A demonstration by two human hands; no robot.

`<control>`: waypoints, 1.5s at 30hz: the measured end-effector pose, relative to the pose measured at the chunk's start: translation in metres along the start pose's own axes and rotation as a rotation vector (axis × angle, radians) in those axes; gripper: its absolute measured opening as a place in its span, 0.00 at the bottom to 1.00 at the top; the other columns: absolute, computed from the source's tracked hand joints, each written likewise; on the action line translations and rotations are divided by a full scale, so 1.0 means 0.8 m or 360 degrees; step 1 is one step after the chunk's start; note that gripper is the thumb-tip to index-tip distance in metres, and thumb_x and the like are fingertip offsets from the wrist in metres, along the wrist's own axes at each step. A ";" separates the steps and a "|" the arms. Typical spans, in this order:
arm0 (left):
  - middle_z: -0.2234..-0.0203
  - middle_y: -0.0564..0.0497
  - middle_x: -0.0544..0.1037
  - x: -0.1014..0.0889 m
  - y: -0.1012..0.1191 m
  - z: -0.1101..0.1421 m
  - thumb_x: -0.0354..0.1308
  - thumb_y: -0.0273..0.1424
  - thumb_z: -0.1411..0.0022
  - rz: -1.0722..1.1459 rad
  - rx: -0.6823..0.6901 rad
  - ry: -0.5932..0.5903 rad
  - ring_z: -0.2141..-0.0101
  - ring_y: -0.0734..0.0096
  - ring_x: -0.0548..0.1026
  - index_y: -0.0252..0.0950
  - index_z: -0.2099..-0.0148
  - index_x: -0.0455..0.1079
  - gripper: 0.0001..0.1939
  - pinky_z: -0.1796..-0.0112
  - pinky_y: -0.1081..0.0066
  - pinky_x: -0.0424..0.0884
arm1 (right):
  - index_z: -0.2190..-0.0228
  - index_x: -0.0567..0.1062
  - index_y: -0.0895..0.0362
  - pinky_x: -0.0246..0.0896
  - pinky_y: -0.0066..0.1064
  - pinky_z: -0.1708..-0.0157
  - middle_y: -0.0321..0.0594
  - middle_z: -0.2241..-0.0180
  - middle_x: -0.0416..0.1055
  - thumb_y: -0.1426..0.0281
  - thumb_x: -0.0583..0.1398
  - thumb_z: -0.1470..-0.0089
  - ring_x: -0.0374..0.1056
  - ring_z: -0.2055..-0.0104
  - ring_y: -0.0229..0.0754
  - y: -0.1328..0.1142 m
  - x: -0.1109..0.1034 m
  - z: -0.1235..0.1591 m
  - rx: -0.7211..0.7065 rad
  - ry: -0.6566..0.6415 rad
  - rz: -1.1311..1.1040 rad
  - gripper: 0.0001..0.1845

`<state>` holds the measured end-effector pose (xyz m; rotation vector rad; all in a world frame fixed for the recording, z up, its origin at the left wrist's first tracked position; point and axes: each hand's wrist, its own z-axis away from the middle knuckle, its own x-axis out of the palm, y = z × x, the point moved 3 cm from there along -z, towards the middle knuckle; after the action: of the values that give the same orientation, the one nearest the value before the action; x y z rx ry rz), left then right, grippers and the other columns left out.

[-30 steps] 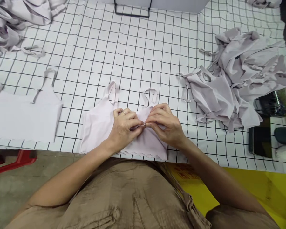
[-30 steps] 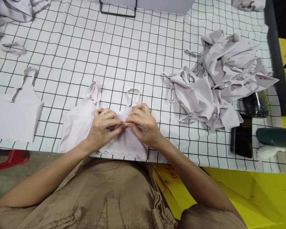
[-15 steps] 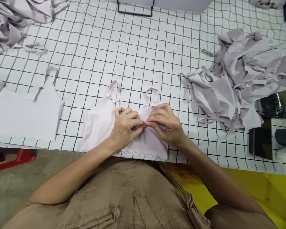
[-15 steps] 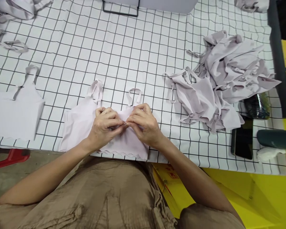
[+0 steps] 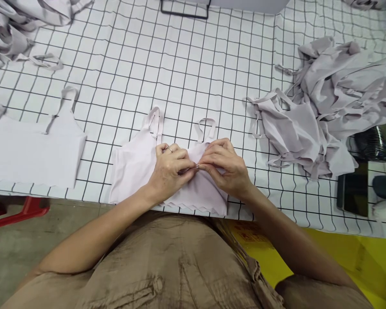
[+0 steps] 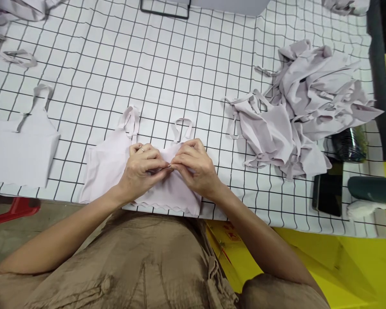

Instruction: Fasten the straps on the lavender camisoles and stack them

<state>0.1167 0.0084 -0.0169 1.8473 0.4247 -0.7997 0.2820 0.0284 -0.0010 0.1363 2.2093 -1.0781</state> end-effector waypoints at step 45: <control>0.27 0.43 0.47 -0.086 -0.062 0.102 0.45 0.47 0.29 -0.0865 0.0091 -0.0189 0.29 0.46 0.44 0.41 0.24 0.34 0.40 0.32 0.43 0.41 | 0.31 0.53 0.63 0.54 0.67 0.39 0.61 0.32 0.53 0.44 0.53 0.39 0.50 0.29 0.62 -0.046 -0.023 0.134 0.0594 -0.0341 0.0965 0.47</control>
<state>0.0104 -0.0410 -0.0226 1.7419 0.8533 -1.2890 0.3389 -0.0705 -0.0124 0.7621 1.5946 -1.0724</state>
